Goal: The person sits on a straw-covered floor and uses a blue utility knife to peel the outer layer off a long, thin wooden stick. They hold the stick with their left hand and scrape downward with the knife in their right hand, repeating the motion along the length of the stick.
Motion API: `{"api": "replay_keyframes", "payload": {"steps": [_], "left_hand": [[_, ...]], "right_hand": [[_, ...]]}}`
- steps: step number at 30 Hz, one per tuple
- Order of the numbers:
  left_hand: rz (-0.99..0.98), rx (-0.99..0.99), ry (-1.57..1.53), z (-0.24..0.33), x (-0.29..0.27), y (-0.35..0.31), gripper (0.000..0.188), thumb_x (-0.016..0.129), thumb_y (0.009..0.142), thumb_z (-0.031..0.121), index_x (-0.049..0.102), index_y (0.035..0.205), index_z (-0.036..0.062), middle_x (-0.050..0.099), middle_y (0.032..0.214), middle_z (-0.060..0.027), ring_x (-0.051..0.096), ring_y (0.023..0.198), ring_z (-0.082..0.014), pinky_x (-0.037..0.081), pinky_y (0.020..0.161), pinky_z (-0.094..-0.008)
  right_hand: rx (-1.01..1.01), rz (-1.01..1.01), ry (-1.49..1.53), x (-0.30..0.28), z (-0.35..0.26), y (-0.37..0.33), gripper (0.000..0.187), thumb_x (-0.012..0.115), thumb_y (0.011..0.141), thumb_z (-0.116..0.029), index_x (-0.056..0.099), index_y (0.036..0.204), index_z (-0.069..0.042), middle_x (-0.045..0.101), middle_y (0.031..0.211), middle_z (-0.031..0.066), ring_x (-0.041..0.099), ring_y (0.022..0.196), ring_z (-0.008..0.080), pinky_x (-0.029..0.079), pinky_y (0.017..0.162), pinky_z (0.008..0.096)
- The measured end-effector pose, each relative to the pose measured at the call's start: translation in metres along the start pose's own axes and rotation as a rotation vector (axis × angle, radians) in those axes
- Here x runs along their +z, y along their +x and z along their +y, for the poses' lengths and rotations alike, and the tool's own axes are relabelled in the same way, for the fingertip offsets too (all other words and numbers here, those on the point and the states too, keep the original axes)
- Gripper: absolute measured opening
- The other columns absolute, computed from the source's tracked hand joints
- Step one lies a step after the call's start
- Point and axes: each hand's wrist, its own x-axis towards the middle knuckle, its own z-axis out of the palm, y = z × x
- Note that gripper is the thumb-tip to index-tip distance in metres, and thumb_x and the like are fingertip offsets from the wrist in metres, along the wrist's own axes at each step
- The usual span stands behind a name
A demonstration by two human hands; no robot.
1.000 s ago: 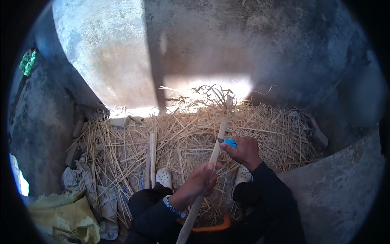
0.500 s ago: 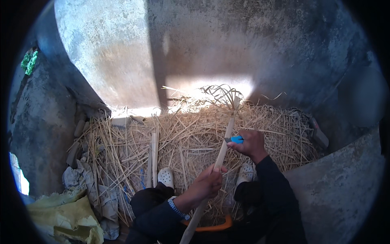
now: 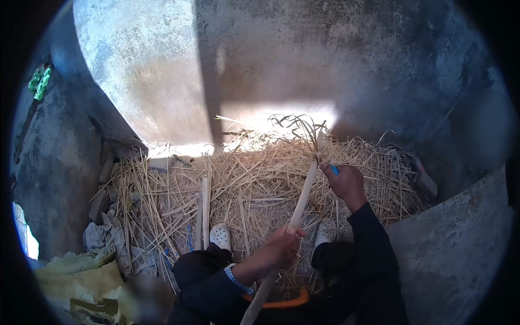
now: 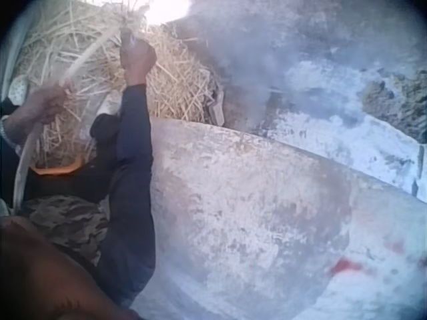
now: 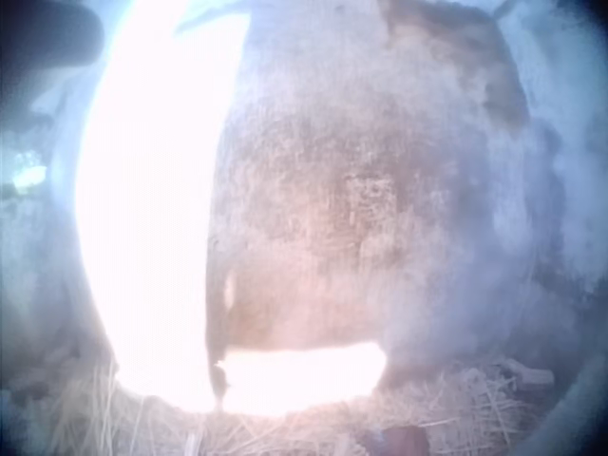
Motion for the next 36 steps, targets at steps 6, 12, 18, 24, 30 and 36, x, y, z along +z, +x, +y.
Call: {"api": "replay_keyframes", "payload": {"steps": [6, 12, 18, 24, 30, 36], "left_hand": [[0.077, 0.018, 0.026, 0.014, -0.007, -0.003, 0.024, 0.039, 0.104, 0.03, 0.044, 0.118, 0.0124, 0.035, 0.067, 0.0076, 0.03, 0.051, -0.0027, 0.027, 0.044, -0.0192], [0.119, -0.02, 0.09, 0.01, -0.004, -0.006, 0.028, 0.036, 0.105, 0.033, 0.045, 0.12, 0.0124, 0.034, 0.07, 0.0066, 0.031, 0.054, -0.0035, 0.027, 0.047, -0.0199], [0.124, -0.004, 0.058, 0.013, -0.005, -0.009, 0.026, 0.038, 0.104, 0.034, 0.044, 0.118, 0.0129, 0.036, 0.07, 0.0074, 0.031, 0.053, -0.0027, 0.027, 0.045, -0.0192], [0.128, 0.05, 0.177, 0.005, -0.003, -0.008, 0.026, 0.038, 0.104, 0.036, 0.044, 0.116, 0.0138, 0.037, 0.069, 0.0069, 0.031, 0.054, -0.003, 0.028, 0.047, -0.0199], [0.086, 0.019, 0.118, 0.003, 0.007, -0.013, 0.022, 0.044, 0.103, 0.032, 0.043, 0.116, 0.0142, 0.033, 0.07, 0.0084, 0.03, 0.056, -0.002, 0.026, 0.049, -0.0184], [0.099, 0.03, 0.191, 0.002, 0.015, -0.011, 0.02, 0.043, 0.103, 0.031, 0.043, 0.115, 0.0141, 0.033, 0.069, 0.0088, 0.03, 0.056, -0.0018, 0.026, 0.048, -0.0183]], "right_hand": [[-0.298, -0.197, 0.058, -0.008, -0.033, -0.047, 0.072, 0.052, 0.078, -0.078, 0.061, 0.06, -0.009, 0.053, 0.048, 0.009, 0.06, 0.047, 0.029, 0.046, 0.049, 0.0424], [-0.236, -0.11, 0.03, 0.009, -0.025, -0.024, 0.072, 0.054, 0.076, -0.079, 0.06, 0.058, -0.01, 0.052, 0.047, 0.0079, 0.059, 0.046, 0.0273, 0.045, 0.047, 0.0413], [-0.305, -0.15, 0.095, 0.015, -0.04, -0.044, 0.07, 0.057, 0.074, -0.078, 0.06, 0.058, -0.01, 0.053, 0.048, 0.0085, 0.058, 0.046, 0.0285, 0.045, 0.047, 0.0405], [-0.389, -0.059, 0.05, 0.021, -0.031, -0.032, 0.072, 0.056, 0.072, -0.081, 0.061, 0.058, -0.011, 0.052, 0.046, 0.0069, 0.057, 0.043, 0.0254, 0.045, 0.046, 0.0393], [-0.297, 0.04, -0.056, 0.025, -0.003, -0.01, 0.072, 0.056, 0.071, -0.082, 0.061, 0.06, -0.011, 0.054, 0.049, 0.0077, 0.058, 0.045, 0.0281, 0.045, 0.048, 0.0417], [-0.291, 0.19, -0.139, 0.025, 0.015, 0.0, 0.074, 0.056, 0.071, -0.082, 0.069, 0.066, -0.009, 0.052, 0.046, 0.0088, 0.057, 0.044, 0.0281, 0.044, 0.046, 0.0407]]}}
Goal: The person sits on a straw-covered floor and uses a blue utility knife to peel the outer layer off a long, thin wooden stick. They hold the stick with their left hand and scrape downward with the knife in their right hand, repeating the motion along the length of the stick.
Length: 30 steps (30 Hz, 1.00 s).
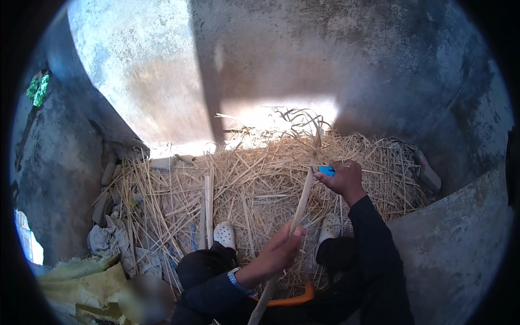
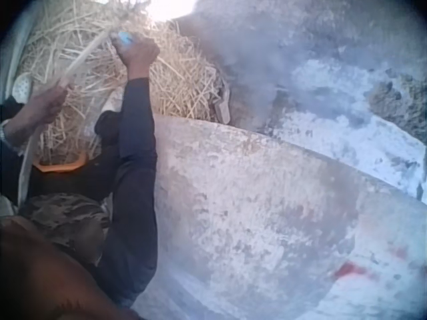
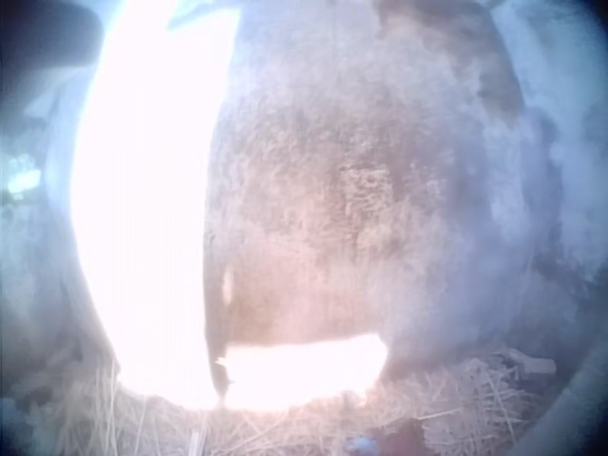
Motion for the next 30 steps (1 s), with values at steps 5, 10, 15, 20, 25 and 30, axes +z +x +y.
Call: {"api": "replay_keyframes", "payload": {"steps": [5, 10, 15, 20, 25, 30], "left_hand": [[-0.035, -0.013, 0.011, -0.015, -0.002, 0.008, 0.022, 0.041, 0.104, 0.03, 0.043, 0.118, 0.0132, 0.034, 0.07, 0.0086, 0.03, 0.056, -0.002, 0.027, 0.048, -0.0184], [-0.072, -0.022, -0.105, -0.008, -0.014, 0.004, 0.026, 0.037, 0.105, 0.03, 0.044, 0.122, 0.0115, 0.035, 0.069, 0.0071, 0.031, 0.055, -0.0031, 0.027, 0.046, -0.0187], [0.042, -0.01, -0.05, -0.009, -0.024, 0.007, 0.028, 0.037, 0.105, 0.03, 0.045, 0.124, 0.0121, 0.036, 0.069, 0.0071, 0.031, 0.055, -0.0028, 0.027, 0.046, -0.0188], [0.086, 0.013, -0.036, -0.001, -0.026, 0.004, 0.03, 0.038, 0.105, 0.033, 0.047, 0.124, 0.0119, 0.039, 0.071, 0.0072, 0.033, 0.055, -0.0025, 0.028, 0.047, -0.02], [0.065, 0.118, 0.186, -0.015, -0.019, 0.001, 0.033, 0.037, 0.105, 0.033, 0.046, 0.125, 0.0086, 0.04, 0.076, 0.004, 0.037, 0.065, -0.0044, 0.033, 0.057, -0.0216], [0.094, 0.121, 0.251, -0.003, -0.023, -0.005, 0.034, 0.036, 0.105, 0.033, 0.046, 0.124, 0.0058, 0.044, 0.082, -0.0001, 0.043, 0.075, -0.0072, 0.039, 0.067, -0.0245]], "right_hand": [[0.198, -0.056, 0.038, -0.012, 0.015, 0.01, 0.074, 0.054, 0.076, -0.078, 0.071, 0.067, -0.006, 0.056, 0.049, 0.0115, 0.061, 0.049, 0.0286, 0.047, 0.049, 0.0421], [0.466, -0.318, 0.268, -0.036, -0.022, 0.011, 0.073, 0.052, 0.08, -0.075, 0.069, 0.065, -0.006, 0.059, 0.052, 0.0129, 0.064, 0.055, 0.0308, 0.048, 0.053, 0.0446], [0.028, -0.415, 0.271, -0.042, -0.048, -0.023, 0.07, 0.053, 0.08, -0.074, 0.064, 0.061, -0.007, 0.055, 0.05, 0.0115, 0.061, 0.052, 0.0308, 0.047, 0.052, 0.0451], [-0.079, -0.411, 0.221, -0.035, -0.066, -0.026, 0.072, 0.051, 0.079, -0.077, 0.064, 0.062, -0.008, 0.055, 0.049, 0.0095, 0.06, 0.049, 0.0281, 0.046, 0.05, 0.0432], [0.122, -0.201, 0.052, -0.008, -0.032, -0.003, 0.071, 0.053, 0.077, -0.077, 0.063, 0.061, -0.009, 0.053, 0.049, 0.0102, 0.058, 0.047, 0.0298, 0.045, 0.049, 0.0433], [-0.027, -0.411, 0.252, -0.027, -0.064, -0.024, 0.075, 0.05, 0.075, -0.082, 0.061, 0.057, -0.01, 0.052, 0.047, 0.0083, 0.057, 0.045, 0.0276, 0.044, 0.047, 0.0413]]}}
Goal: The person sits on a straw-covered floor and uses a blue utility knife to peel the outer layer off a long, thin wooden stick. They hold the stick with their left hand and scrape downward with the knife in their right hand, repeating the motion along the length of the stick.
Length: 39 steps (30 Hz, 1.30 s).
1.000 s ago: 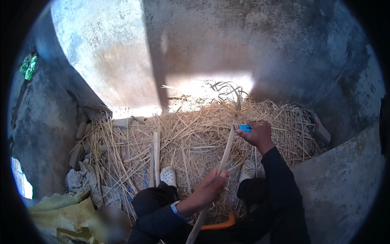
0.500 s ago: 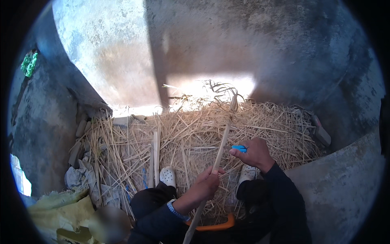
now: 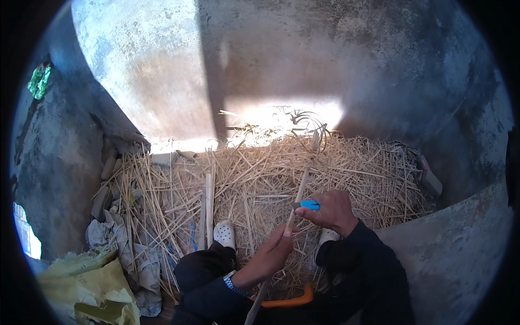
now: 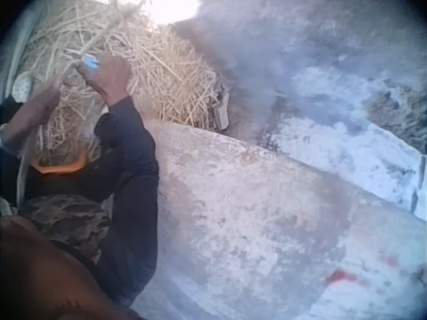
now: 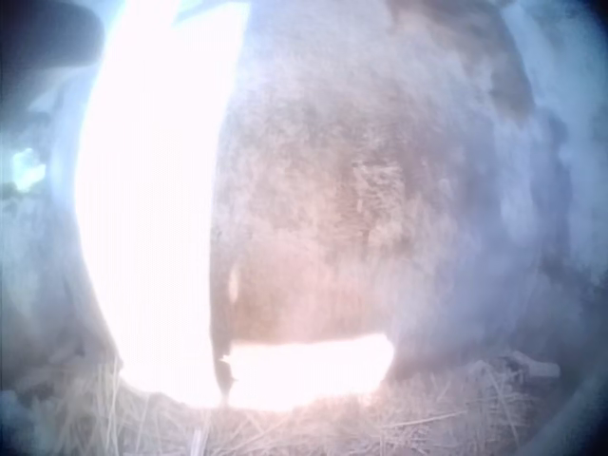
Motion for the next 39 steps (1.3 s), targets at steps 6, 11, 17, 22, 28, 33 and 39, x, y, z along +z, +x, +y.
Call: {"api": "replay_keyframes", "payload": {"steps": [6, 11, 17, 22, 28, 33, 39], "left_hand": [[0.126, 0.265, 0.323, -0.015, 0.001, 0.007, 0.034, 0.037, 0.105, 0.03, 0.044, 0.125, 0.0034, 0.046, 0.089, -0.0045, 0.045, 0.08, -0.0106, 0.042, 0.073, -0.0293], [0.012, 0.212, 0.312, -0.016, 0.008, -0.002, 0.038, 0.037, 0.105, 0.032, 0.043, 0.129, 0.0038, 0.043, 0.09, -0.0016, 0.043, 0.08, -0.0083, 0.041, 0.073, -0.0265], [0.008, 0.074, 0.181, -0.009, -0.001, 0.001, 0.04, 0.04, 0.104, 0.034, 0.043, 0.129, 0.0032, 0.046, 0.088, 0.0, 0.047, 0.078, -0.0095, 0.042, 0.07, -0.0277], [0.032, 0.165, 0.477, -0.004, -0.001, -0.005, 0.035, 0.041, 0.104, 0.032, 0.044, 0.123, 0.0025, 0.049, 0.085, -0.0055, 0.052, 0.078, -0.0144, 0.044, 0.07, -0.0321], [0.055, 0.34, 0.512, -0.02, -0.001, -0.007, 0.022, 0.046, 0.101, 0.021, 0.044, 0.114, 0.0038, 0.05, 0.077, -0.0132, 0.057, 0.07, -0.0284, 0.045, 0.066, -0.0411], [0.01, 0.234, 0.251, -0.035, -0.008, 0.004, 0.026, 0.044, 0.102, 0.024, 0.046, 0.121, 0.0061, 0.046, 0.072, -0.0041, 0.046, 0.053, -0.0161, 0.04, 0.051, -0.0311], [-0.099, -0.175, -0.38, -0.018, -0.015, 0.01, 0.032, 0.034, 0.105, 0.03, 0.046, 0.126, 0.0088, 0.046, 0.07, -0.0002, 0.035, 0.044, -0.008, 0.032, 0.043, -0.0208]], "right_hand": [[-0.144, 0.115, -0.04, 0.008, 0.002, 0.007, 0.074, 0.052, 0.075, -0.082, 0.059, 0.056, -0.01, 0.051, 0.045, 0.0058, 0.056, 0.041, 0.0249, 0.045, 0.045, 0.0389], [0.094, 0.202, -0.143, -0.001, 0.043, 0.028, 0.071, 0.054, 0.077, -0.077, 0.064, 0.059, -0.01, 0.055, 0.047, 0.0089, 0.057, 0.042, 0.0268, 0.045, 0.044, 0.0403], [0.046, 0.028, -0.008, 0.006, 0.001, 0.003, 0.071, 0.053, 0.078, -0.077, 0.069, 0.064, -0.009, 0.059, 0.052, 0.01, 0.062, 0.05, 0.0271, 0.048, 0.051, 0.0413], [0.238, -0.072, 0.008, 0.006, 0.012, 0.012, 0.072, 0.052, 0.077, -0.079, 0.07, 0.066, -0.01, 0.059, 0.053, 0.0098, 0.063, 0.053, 0.03, 0.048, 0.054, 0.0443], [0.338, 0.032, -0.046, 0.019, 0.045, 0.027, 0.073, 0.053, 0.079, -0.076, 0.07, 0.064, -0.007, 0.06, 0.055, 0.0133, 0.064, 0.056, 0.0314, 0.048, 0.056, 0.0456], [0.362, 0.06, -0.008, 0.014, 0.044, 0.032, 0.075, 0.051, 0.081, -0.074, 0.069, 0.064, -0.004, 0.059, 0.055, 0.0145, 0.063, 0.056, 0.032, 0.048, 0.055, 0.0454], [0.4, -0.176, 0.065, -0.004, 0.011, 0.013, 0.076, 0.051, 0.081, -0.076, 0.069, 0.064, -0.004, 0.059, 0.055, 0.0141, 0.063, 0.055, 0.0315, 0.048, 0.055, 0.0453]]}}
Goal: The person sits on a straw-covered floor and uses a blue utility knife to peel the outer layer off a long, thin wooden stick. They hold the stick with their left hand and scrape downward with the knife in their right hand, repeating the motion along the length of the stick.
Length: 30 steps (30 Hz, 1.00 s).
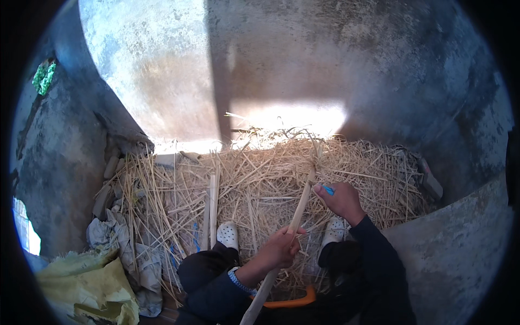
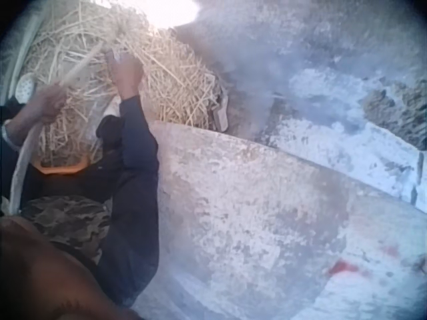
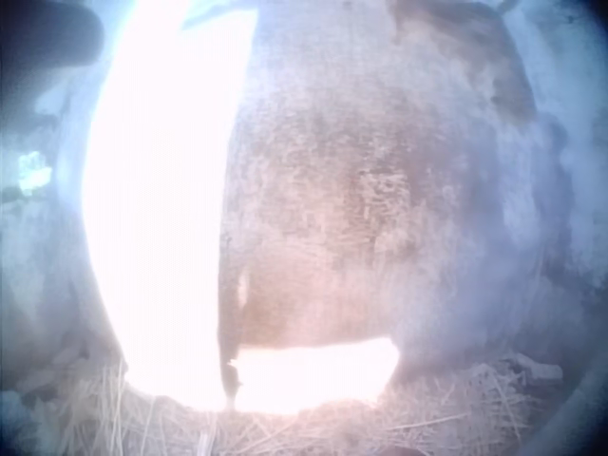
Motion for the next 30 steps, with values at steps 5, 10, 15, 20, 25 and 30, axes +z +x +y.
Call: {"api": "replay_keyframes", "payload": {"steps": [5, 10, 15, 20, 25, 30], "left_hand": [[0.025, 0.063, -0.058, 0.005, 0.005, -0.001, 0.035, 0.03, 0.105, 0.031, 0.046, 0.126, 0.0081, 0.046, 0.067, -0.0013, 0.038, 0.043, -0.0094, 0.033, 0.041, -0.0234], [0.019, 0.087, 0.002, 0.004, 0.006, -0.001, 0.033, 0.03, 0.105, 0.029, 0.047, 0.124, 0.0084, 0.045, 0.065, -0.0009, 0.039, 0.042, -0.0095, 0.034, 0.041, -0.0234], [0.008, 0.094, -0.026, 0.007, 0.002, -0.004, 0.032, 0.03, 0.105, 0.029, 0.047, 0.124, 0.0091, 0.042, 0.065, 0.0008, 0.036, 0.042, -0.0082, 0.033, 0.04, -0.0219], [-0.016, 0.102, -0.077, 0.007, 0.006, -0.003, 0.032, 0.031, 0.105, 0.03, 0.046, 0.125, 0.0096, 0.04, 0.065, 0.0023, 0.033, 0.042, -0.0072, 0.03, 0.04, -0.0221], [-0.042, 0.108, -0.089, 0.011, 0.01, -0.006, 0.033, 0.034, 0.104, 0.032, 0.044, 0.126, 0.0089, 0.038, 0.065, 0.0024, 0.032, 0.043, -0.0072, 0.029, 0.04, -0.0226], [-0.042, 0.108, -0.093, 0.013, 0.015, -0.005, 0.031, 0.037, 0.104, 0.031, 0.043, 0.125, 0.0094, 0.038, 0.066, 0.0033, 0.031, 0.045, -0.0063, 0.028, 0.04, -0.0221]], "right_hand": [[-0.314, 0.039, 0.04, 0.012, -0.012, -0.025, 0.072, 0.053, 0.08, -0.075, 0.068, 0.063, -0.007, 0.058, 0.053, 0.0119, 0.061, 0.052, 0.03, 0.047, 0.053, 0.0446], [-0.221, 0.115, -0.029, 0.011, -0.002, 0.004, 0.066, 0.056, 0.078, -0.074, 0.071, 0.067, -0.011, 0.059, 0.053, 0.0102, 0.062, 0.053, 0.031, 0.048, 0.054, 0.0425], [-0.298, 0.143, 0.053, 0.017, -0.015, -0.014, 0.065, 0.058, 0.076, -0.074, 0.069, 0.063, -0.011, 0.057, 0.05, 0.0083, 0.061, 0.051, 0.0302, 0.047, 0.053, 0.0419], [-0.413, 0.206, -0.016, 0.013, -0.007, -0.008, 0.065, 0.06, 0.074, -0.074, 0.066, 0.06, -0.011, 0.054, 0.048, 0.0069, 0.058, 0.046, 0.0275, 0.045, 0.048, 0.0405], [-0.472, 0.324, 0.014, 0.015, -0.004, -0.001, 0.064, 0.066, 0.068, -0.073, 0.059, 0.055, -0.01, 0.052, 0.048, 0.0083, 0.056, 0.045, 0.0289, 0.043, 0.046, 0.0411], [-0.525, 0.382, -0.064, 0.014, 0.004, 0.007, 0.067, 0.062, 0.071, -0.077, 0.063, 0.056, -0.012, 0.052, 0.046, 0.0045, 0.057, 0.043, 0.0227, 0.045, 0.045, 0.0375]]}}
